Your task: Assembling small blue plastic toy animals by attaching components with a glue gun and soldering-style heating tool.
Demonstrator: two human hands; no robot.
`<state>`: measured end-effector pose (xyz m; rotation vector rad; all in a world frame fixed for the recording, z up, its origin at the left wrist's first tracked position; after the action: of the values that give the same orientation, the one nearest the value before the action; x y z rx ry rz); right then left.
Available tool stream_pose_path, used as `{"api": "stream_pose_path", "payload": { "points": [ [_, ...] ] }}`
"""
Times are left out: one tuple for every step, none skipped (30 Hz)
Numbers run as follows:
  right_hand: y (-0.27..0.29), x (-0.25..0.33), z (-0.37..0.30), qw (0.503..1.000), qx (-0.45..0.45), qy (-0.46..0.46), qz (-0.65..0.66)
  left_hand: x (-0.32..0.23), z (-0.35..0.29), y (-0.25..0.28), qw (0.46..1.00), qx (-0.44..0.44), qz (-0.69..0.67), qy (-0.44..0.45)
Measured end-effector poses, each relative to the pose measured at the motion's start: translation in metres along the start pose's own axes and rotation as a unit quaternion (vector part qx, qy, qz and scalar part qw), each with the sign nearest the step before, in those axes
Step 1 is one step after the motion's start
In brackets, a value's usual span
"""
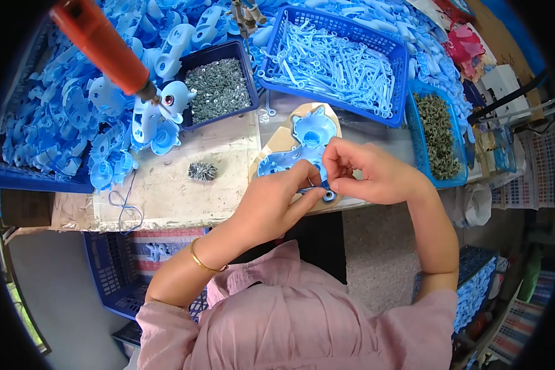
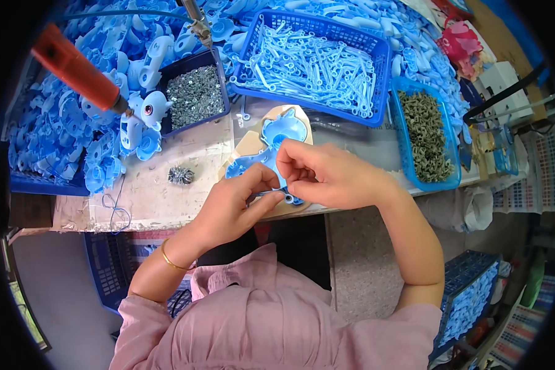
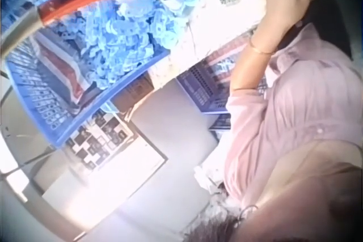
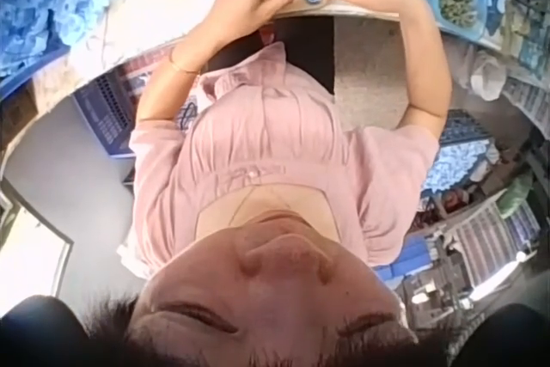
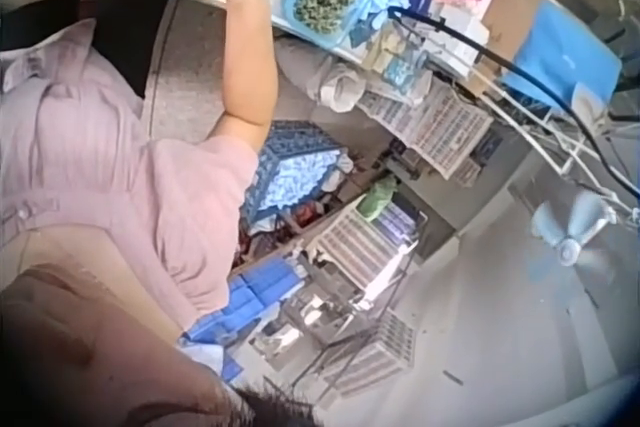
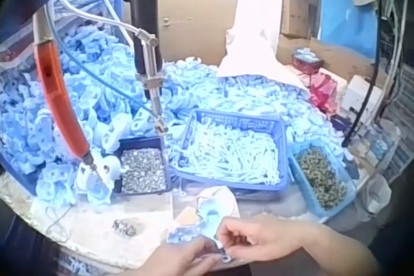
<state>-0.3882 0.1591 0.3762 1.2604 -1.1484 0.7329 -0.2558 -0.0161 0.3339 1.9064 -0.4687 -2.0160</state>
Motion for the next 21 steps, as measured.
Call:
{"api": "stream_pose_path", "payload": {
  "points": [
    [0.000, -0.002, 0.000, 1.000, 0.013, 0.009, 0.016, -0.003, 0.001, 0.003, 0.999, 0.042, 0.009, 0.031],
    [-0.001, -0.005, 0.001, 1.000, 0.014, 0.009, 0.018, -0.003, 0.002, 0.005, 0.994, 0.083, 0.019, 0.064],
    [-0.001, -0.009, 0.002, 1.000, 0.019, 0.012, 0.020, 0.000, 0.001, 0.004, 0.994, 0.082, 0.019, 0.066],
    [-0.002, -0.012, 0.003, 0.999, 0.025, 0.015, 0.023, 0.004, -0.001, 0.002, 0.996, 0.075, 0.012, 0.048],
    [-0.003, -0.013, 0.003, 0.999, 0.026, 0.016, 0.023, 0.006, -0.003, 0.001, 0.997, 0.066, 0.005, 0.029],
    [-0.005, -0.013, 0.002, 0.999, 0.007, 0.012, 0.045, 0.007, -0.004, 0.001, 0.997, 0.065, 0.005, 0.031],
    [-0.007, -0.013, 0.001, 0.998, -0.012, 0.007, 0.068, 0.007, -0.004, 0.000, 0.998, 0.052, 0.014, 0.016],
    [-0.009, -0.012, 0.002, 0.998, -0.010, 0.007, 0.069, 0.007, -0.005, 0.000, 0.999, 0.040, 0.022, 0.001],
    [-0.010, -0.009, 0.004, 0.999, -0.028, -0.004, 0.041, 0.007, -0.006, -0.002, 0.999, 0.039, 0.022, 0.002],
    [-0.012, -0.007, 0.005, 0.999, -0.046, -0.016, 0.013, 0.007, -0.007, -0.003, 0.999, 0.007, 0.047, -0.005],
    [-0.012, -0.004, 0.006, 0.999, -0.047, -0.017, 0.014, 0.007, -0.007, -0.004, 0.997, -0.025, 0.071, -0.013],
    [-0.013, -0.001, 0.006, 0.998, -0.054, -0.023, -0.007, 0.006, -0.007, -0.003, 0.997, -0.024, 0.070, -0.013],
    [-0.013, 0.000, 0.007, 0.997, -0.062, -0.029, -0.028, 0.004, -0.008, -0.002, 0.993, -0.037, 0.112, -0.028],
    [-0.012, -0.001, 0.006, 0.997, -0.063, -0.029, -0.028, 0.002, -0.008, -0.001, 0.986, -0.050, 0.153, -0.043],
    [-0.011, -0.003, 0.005, 0.998, -0.047, -0.018, -0.033, 0.003, -0.008, -0.001, 0.986, -0.050, 0.153, -0.043],
    [-0.010, -0.006, 0.005, 0.999, -0.031, -0.006, -0.038, 0.004, -0.008, -0.001, 0.987, -0.040, 0.150, -0.052],
    [-0.009, -0.008, 0.005, 0.999, -0.031, -0.007, -0.039, 0.006, -0.008, 0.000, 0.987, -0.030, 0.146, -0.062],
    [-0.009, -0.009, 0.004, 1.000, -0.014, 0.000, -0.001, 0.008, -0.008, 0.000, 0.987, -0.031, 0.146, -0.062],
    [-0.009, -0.010, 0.004, 0.999, 0.003, 0.007, 0.037, 0.010, -0.009, 0.000, 0.993, -0.008, 0.105, -0.053],
    [-0.010, -0.012, 0.005, 0.999, 0.005, 0.007, 0.037, 0.011, -0.009, 0.001, 0.997, 0.013, 0.063, -0.043],
    [-0.010, -0.014, 0.005, 0.995, -0.006, 0.007, 0.101, 0.010, -0.010, 0.004, 0.997, 0.012, 0.063, -0.042]
  ]
}}
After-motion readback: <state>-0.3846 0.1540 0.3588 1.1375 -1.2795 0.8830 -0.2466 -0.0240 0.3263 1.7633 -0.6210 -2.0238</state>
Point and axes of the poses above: each hand's wrist, its own z-axis towards the middle knuckle, its own y-axis out of the back of the hand, x = y × z, the point moved 1 cm from there along z, towards the middle knuckle, and after that the axes turned 7 degrees about y, right-handed, at the moved point
